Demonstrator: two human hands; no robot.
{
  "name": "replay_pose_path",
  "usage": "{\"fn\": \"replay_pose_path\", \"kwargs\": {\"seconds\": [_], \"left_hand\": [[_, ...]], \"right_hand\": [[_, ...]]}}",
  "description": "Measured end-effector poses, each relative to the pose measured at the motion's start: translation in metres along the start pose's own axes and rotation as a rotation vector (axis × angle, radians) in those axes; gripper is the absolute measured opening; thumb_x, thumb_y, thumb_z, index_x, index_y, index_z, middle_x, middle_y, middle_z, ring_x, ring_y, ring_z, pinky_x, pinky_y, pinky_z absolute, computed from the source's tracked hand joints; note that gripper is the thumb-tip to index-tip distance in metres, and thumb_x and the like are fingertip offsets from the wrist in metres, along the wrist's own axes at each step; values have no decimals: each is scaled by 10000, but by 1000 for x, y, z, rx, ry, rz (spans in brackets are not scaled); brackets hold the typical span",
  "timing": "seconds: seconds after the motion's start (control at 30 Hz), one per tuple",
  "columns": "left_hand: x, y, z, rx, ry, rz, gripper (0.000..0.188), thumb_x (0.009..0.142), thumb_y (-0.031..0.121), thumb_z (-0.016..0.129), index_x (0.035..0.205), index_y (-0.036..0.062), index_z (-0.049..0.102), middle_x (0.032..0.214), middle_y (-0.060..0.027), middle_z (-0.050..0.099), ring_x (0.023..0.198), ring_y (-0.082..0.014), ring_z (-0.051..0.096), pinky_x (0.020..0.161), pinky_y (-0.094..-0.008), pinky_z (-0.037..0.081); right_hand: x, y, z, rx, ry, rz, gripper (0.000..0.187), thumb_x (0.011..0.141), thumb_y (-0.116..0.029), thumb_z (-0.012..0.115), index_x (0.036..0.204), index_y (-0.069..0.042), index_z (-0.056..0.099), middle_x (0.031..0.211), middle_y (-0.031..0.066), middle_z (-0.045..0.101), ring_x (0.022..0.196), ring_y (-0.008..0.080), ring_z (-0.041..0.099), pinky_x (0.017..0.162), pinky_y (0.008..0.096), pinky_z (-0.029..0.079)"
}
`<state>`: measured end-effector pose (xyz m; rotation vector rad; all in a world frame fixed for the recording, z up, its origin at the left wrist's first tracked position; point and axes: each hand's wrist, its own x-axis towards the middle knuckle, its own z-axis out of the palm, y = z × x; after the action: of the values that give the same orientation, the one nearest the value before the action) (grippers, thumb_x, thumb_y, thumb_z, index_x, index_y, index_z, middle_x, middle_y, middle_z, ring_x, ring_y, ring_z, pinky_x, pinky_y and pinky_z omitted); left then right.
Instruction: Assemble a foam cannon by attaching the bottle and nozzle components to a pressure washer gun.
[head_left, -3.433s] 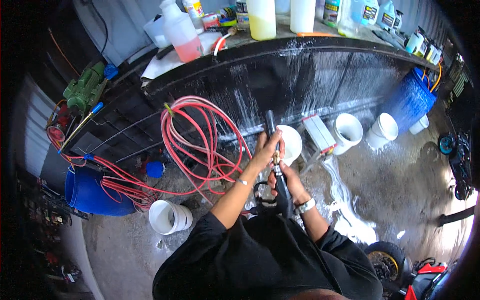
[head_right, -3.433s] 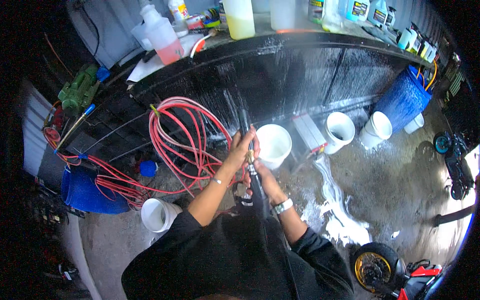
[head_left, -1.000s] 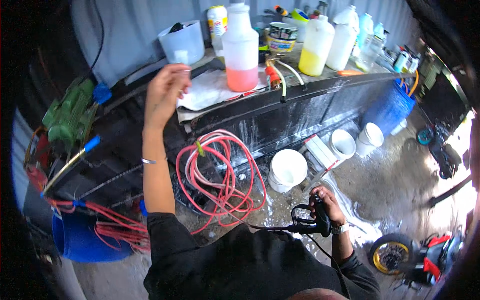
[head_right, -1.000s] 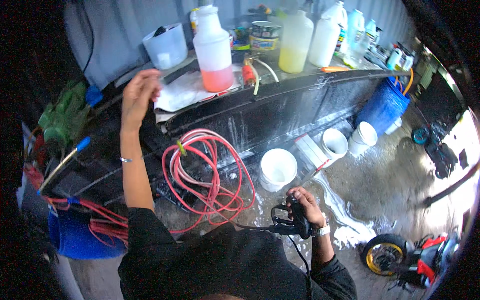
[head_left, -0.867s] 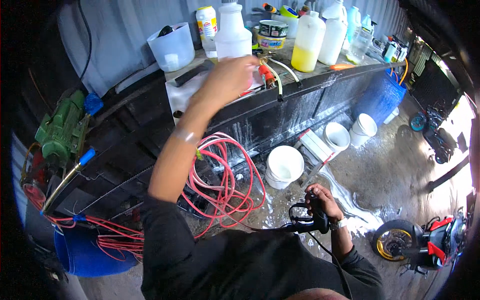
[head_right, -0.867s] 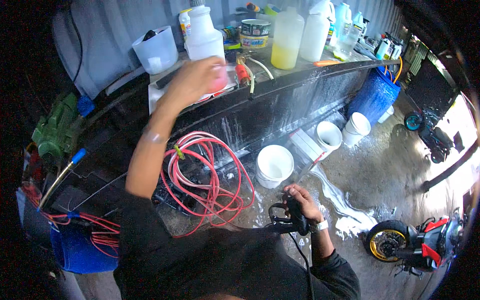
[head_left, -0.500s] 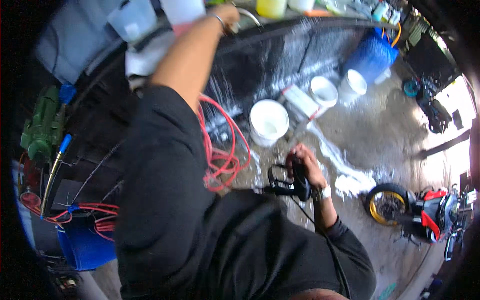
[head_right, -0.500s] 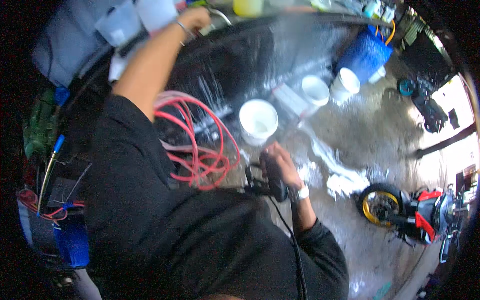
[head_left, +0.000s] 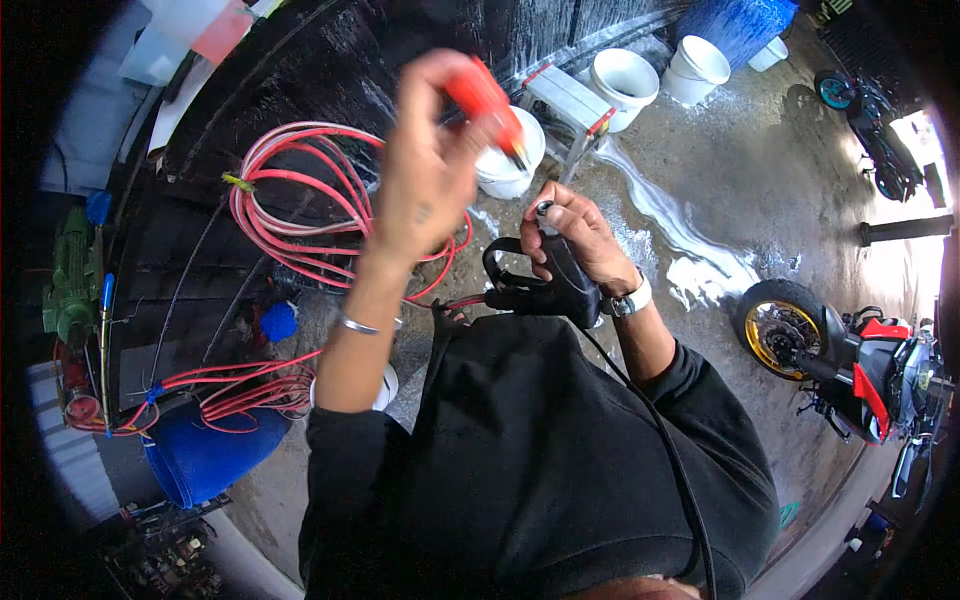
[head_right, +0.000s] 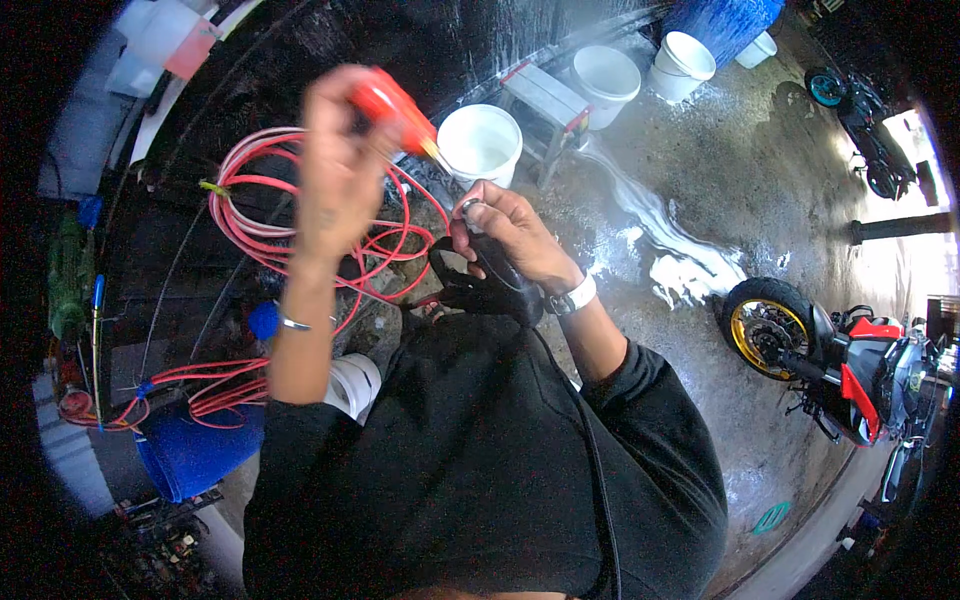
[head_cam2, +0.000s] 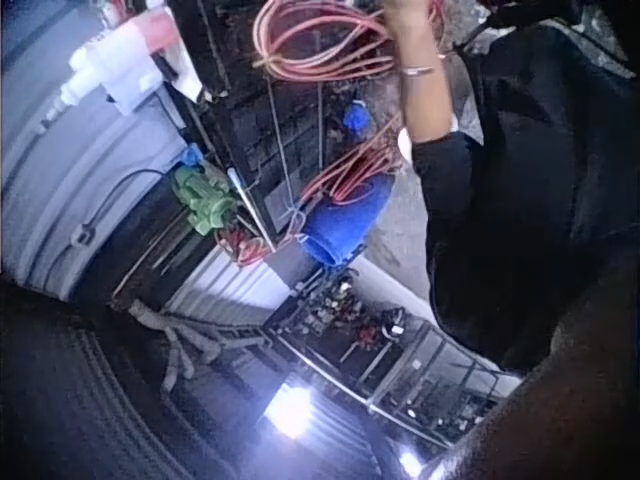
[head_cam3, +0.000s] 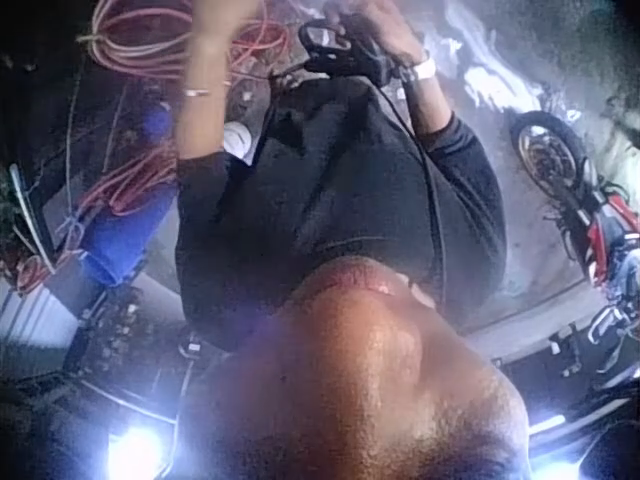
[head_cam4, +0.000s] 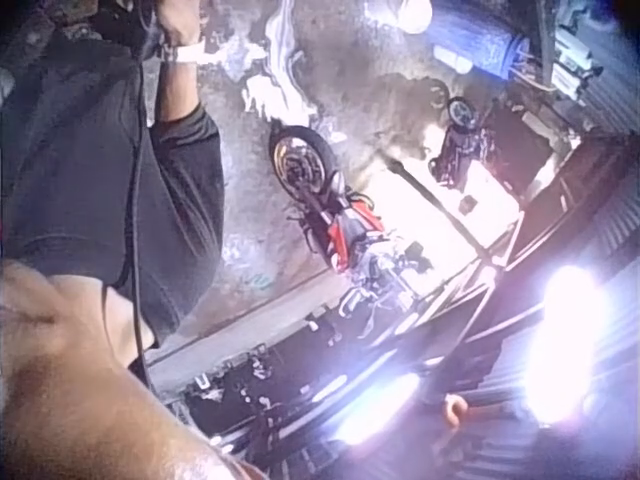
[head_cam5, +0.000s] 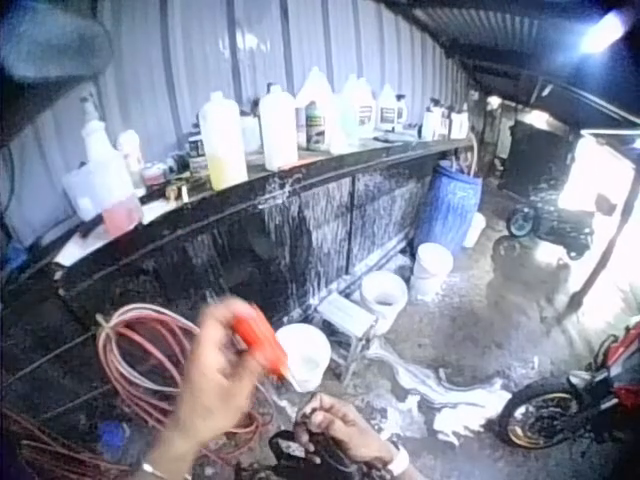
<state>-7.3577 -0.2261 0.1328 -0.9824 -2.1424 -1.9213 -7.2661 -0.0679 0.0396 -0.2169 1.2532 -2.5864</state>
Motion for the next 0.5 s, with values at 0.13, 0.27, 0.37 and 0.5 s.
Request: {"fn": "replay_pose_path", "kwargs": {"seconds": [0.13, 0.27, 0.37, 0.5], "left_hand": [[-23, -20, 36, -162, -71, -7, 416, 849, 119, 634, 1181, 23, 403, 1061, -116, 547, 928, -157, 583, 750, -302, 530], [-24, -15, 34, -77, -234, -94, 393, 849, 77, 621, 1171, 17, 405, 1091, -146, 549, 932, -178, 609, 718, -303, 538], [-27, -17, 33, -5, -294, -150, 367, 853, 62, 609, 1157, 18, 409, 1099, -154, 547, 897, -182, 619, 705, -310, 541], [-36, -31, 33, -171, -255, -118, 370, 862, 102, 614, 1150, 16, 399, 1050, -126, 545, 925, -164, 575, 768, -315, 524]], "right_hand": [[-14, -6, -8, 27, 12, 9, 166, 938, -229, 478, 969, -66, 482, 759, 51, 529, 640, 110, 511, 494, 238, 453], [-24, -3, -12, 13, 21, 45, 173, 934, -221, 487, 993, -59, 481, 744, 47, 524, 631, 107, 515, 489, 236, 454], [-27, 4, -14, 63, 90, 47, 192, 924, -220, 505, 1014, -51, 492, 766, 59, 548, 619, 112, 534, 489, 237, 462], [-32, 14, -11, 123, 84, 25, 329, 878, -324, 566, 1011, -28, 510, 762, 76, 552, 620, 129, 520, 497, 266, 468]]}}
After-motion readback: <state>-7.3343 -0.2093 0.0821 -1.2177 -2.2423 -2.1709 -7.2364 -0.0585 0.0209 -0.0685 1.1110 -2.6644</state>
